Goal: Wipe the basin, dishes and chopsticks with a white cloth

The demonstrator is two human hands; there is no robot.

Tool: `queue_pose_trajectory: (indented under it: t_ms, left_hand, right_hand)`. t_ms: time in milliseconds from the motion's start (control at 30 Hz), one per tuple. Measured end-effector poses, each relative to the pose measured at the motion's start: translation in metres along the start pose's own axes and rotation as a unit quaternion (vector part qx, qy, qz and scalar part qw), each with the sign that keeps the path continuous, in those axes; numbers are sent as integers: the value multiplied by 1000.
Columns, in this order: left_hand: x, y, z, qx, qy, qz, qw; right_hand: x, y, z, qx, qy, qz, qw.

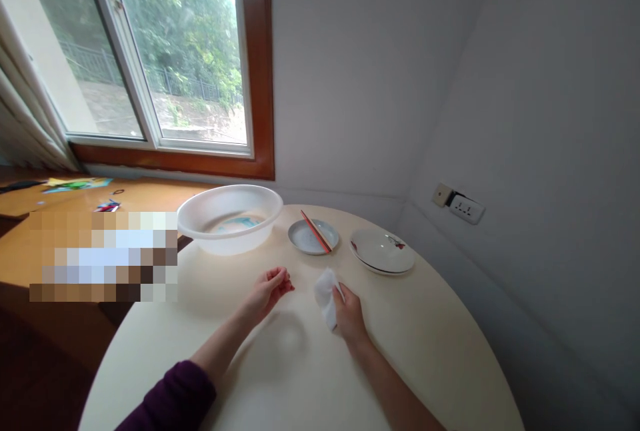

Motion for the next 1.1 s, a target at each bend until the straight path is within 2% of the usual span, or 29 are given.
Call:
queue_pose_trajectory:
  t_ms: [133, 300, 367, 467, 500, 533, 600, 667, 733, 867, 1000, 1100]
  left_hand:
    - [7, -10, 19, -92, -70, -12, 993]
    - [11, -20, 27, -183, -114, -25, 976]
    - [8, -17, 29, -218, -143, -8, 965]
    - [2, -8, 29, -257, -190, 37, 947]
    - [0, -6, 29, -264, -195, 52, 943]
    - [0, -4, 28, -269, -195, 64, 941]
    - [1, -7, 27, -275, -185, 68, 941]
    - [3, -15, 25, -277, -171, 51, 944]
    - [6, -23, 24, -274, -160, 27, 948]
    - [8, -29, 23, -261, -166, -24, 950]
    - [7, -26, 22, -264, -157, -43, 951]
    - [7, -26, 19, -279, -141, -32, 949]
  right_hand:
    - [-1, 0, -5, -6, 3, -6, 1000]
    - [3, -6, 0, -21, 6, -31, 999]
    - [8, -6, 17, -39, -31, -61, 997]
    - [7, 15, 51, -86, -161, -88, 979]
    - [3, 32, 59, -112, -208, -61, 970]
    - [-3, 56, 62, -153, -248, -6, 957]
    - [-19, 109, 52, -254, -287, 151, 911]
    - [-34, 143, 36, -317, -284, 195, 883]
    - [-45, 163, 24, -339, -286, 217, 870]
    - [-52, 163, 18, -338, -300, 208, 867]
    - [-57, 156, 20, -344, -306, 211, 862]
    - [-63, 156, 25, -349, -312, 221, 856]
Point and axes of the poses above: each hand's wrist, its own x-axis towards the middle knuckle, its own y-axis out of the palm, z = x × y, the point moved 6 cm from there along x, towards the middle knuckle, and after that the axes turned 8 degrees about x, right-handed, at the moved point
